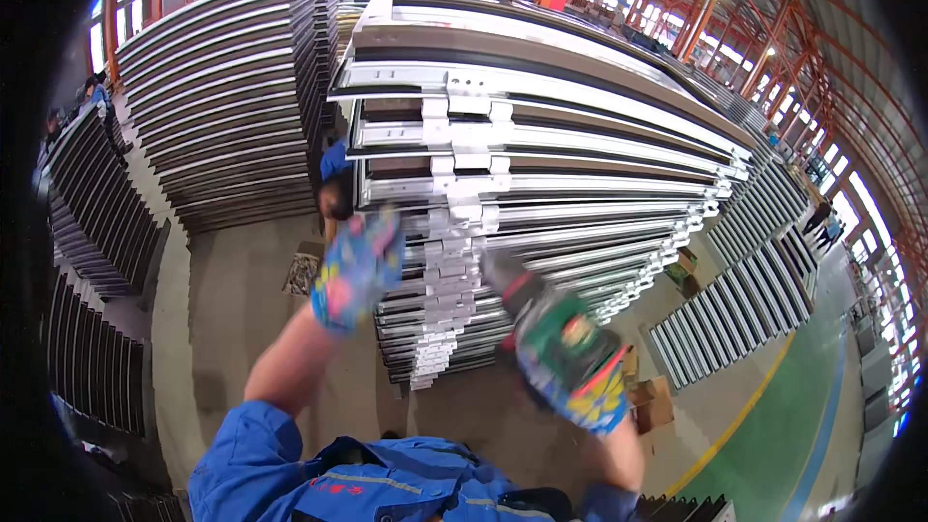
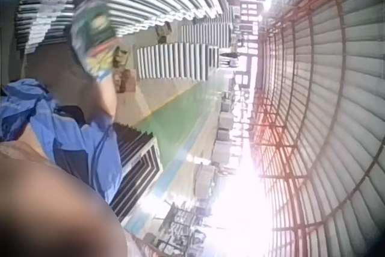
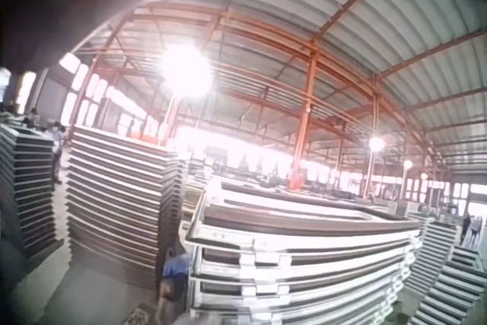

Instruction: Using a cordless power drill to fasten screws into stacked metal frames on a production floor.

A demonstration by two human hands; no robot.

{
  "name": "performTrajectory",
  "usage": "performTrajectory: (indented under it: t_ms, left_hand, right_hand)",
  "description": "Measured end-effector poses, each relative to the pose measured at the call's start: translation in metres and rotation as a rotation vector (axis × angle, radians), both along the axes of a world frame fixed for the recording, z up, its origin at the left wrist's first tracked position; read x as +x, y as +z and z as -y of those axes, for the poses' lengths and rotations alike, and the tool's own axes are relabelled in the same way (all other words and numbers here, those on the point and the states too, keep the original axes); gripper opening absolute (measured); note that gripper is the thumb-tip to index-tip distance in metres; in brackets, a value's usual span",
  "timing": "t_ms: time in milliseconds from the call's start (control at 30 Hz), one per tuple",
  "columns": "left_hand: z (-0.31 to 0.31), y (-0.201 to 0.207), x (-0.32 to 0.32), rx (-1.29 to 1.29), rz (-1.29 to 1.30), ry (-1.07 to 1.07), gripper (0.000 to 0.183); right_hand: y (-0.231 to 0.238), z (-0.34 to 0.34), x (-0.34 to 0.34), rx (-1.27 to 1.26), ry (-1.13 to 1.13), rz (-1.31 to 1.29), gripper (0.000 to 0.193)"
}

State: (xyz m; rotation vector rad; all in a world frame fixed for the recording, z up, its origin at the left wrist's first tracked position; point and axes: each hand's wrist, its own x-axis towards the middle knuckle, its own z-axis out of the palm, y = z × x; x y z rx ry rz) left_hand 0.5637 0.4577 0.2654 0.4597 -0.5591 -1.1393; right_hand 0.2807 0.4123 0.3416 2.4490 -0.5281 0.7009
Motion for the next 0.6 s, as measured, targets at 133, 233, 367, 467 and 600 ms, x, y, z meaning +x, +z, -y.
performTrajectory:
  t_ms: [133,233,367,467,600]
  left_hand:
    - [-0.042,-0.100,-0.035,0.472,0.368,-0.206,0.027]
    - [-0.072,-0.172,-0.058,0.610,0.025,-0.355,0.022]
    - [-0.096,-0.236,-0.086,0.853,0.137,-0.487,0.026]
    - [-0.103,-0.253,-0.098,0.901,-0.407,-0.641,0.024]
    - [-0.093,-0.246,-0.108,0.883,-0.236,-0.698,0.019]
  right_hand:
    - [-0.088,-0.013,-0.026,0.548,0.169,0.016,0.021]
    - [-0.153,-0.027,-0.042,1.855,0.369,0.878,0.032]
    - [-0.203,-0.037,-0.068,1.940,0.271,0.769,0.037]
    - [-0.213,-0.042,-0.075,1.441,0.142,0.261,0.038]
    - [-0.211,-0.045,-0.083,1.659,0.133,0.396,0.040]
